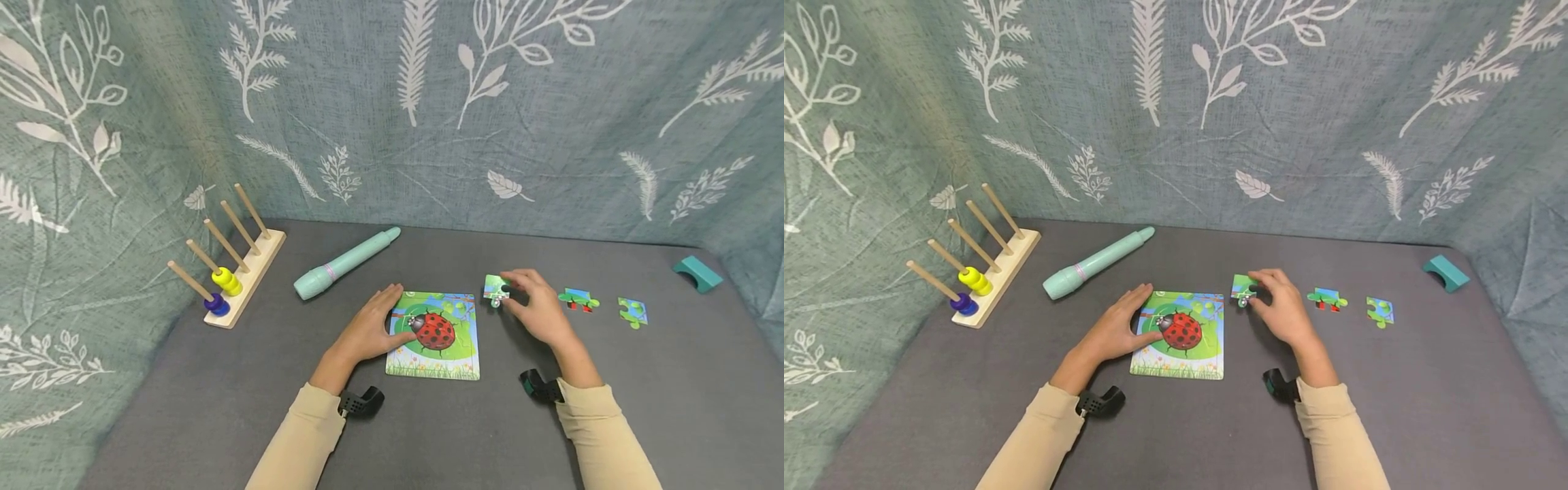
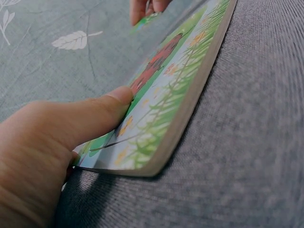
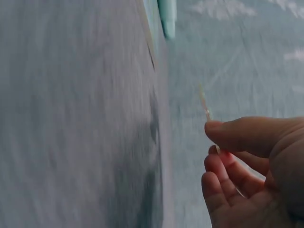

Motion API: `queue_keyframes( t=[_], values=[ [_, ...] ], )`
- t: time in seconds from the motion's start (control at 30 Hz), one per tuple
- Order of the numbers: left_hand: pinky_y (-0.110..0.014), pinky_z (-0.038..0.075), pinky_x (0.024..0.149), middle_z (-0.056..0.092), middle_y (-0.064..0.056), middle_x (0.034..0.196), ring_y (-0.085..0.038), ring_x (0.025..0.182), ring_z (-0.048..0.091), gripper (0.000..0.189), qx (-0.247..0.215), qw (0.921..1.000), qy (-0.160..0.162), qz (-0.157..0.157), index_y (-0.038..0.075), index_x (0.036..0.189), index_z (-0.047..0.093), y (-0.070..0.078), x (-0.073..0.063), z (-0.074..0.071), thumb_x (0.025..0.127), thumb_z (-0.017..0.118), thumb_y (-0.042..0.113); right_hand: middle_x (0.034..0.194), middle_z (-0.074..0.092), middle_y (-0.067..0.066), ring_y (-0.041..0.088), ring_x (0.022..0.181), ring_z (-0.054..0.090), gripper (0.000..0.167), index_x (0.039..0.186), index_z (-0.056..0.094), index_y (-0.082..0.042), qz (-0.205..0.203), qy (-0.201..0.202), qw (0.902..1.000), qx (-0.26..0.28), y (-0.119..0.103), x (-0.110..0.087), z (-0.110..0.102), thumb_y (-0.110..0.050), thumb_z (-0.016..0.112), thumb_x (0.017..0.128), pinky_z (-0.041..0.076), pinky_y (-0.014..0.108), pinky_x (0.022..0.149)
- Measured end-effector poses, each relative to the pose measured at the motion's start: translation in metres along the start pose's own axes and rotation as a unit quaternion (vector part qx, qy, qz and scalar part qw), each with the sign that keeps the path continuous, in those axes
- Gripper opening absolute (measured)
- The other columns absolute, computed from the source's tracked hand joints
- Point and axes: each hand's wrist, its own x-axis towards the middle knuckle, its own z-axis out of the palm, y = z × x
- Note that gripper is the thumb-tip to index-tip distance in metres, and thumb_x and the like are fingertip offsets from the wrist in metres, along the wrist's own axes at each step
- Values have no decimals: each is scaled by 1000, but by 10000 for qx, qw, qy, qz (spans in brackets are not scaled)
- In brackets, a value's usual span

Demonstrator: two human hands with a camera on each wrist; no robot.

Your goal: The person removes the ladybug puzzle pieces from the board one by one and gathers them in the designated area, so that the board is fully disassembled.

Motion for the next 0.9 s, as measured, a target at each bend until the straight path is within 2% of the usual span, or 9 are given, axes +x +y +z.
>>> queue_keyframes(
  t=[0.37, 0.67, 0.9],
  values=[
    [-39, 19, 122, 31, -15, 153, -27, 144, 24, 89, 74, 10000, -25, 3, 1, 148, 30, -1, 2, 0, 82, 72, 43, 130, 48, 24, 43, 117, 47, 42, 130, 53, 5, 392, 223, 9985, -302, 33, -12, -29, 0, 60, 89, 40, 57, 96],
    [-39, 18, 122, 31, -15, 153, -27, 144, 24, 89, 73, 10000, 13, 43, 0, 147, 30, -2, 3, 0, 81, 72, 43, 132, 48, 29, 49, 125, 38, 41, 129, 53, 7, 508, 199, 9947, -874, 40, -16, -37, -1, 60, 89, 27, 65, 104],
    [-39, 19, 122, 32, -16, 152, -27, 144, 25, 89, 56, 9999, 55, 79, 0, 147, 30, -2, 2, 1, 81, 72, 42, 134, 48, 28, 48, 126, 36, 41, 129, 53, 7, 486, 161, 9927, -1092, 42, -17, -38, -1, 60, 89, 28, 64, 104]
  ],
)
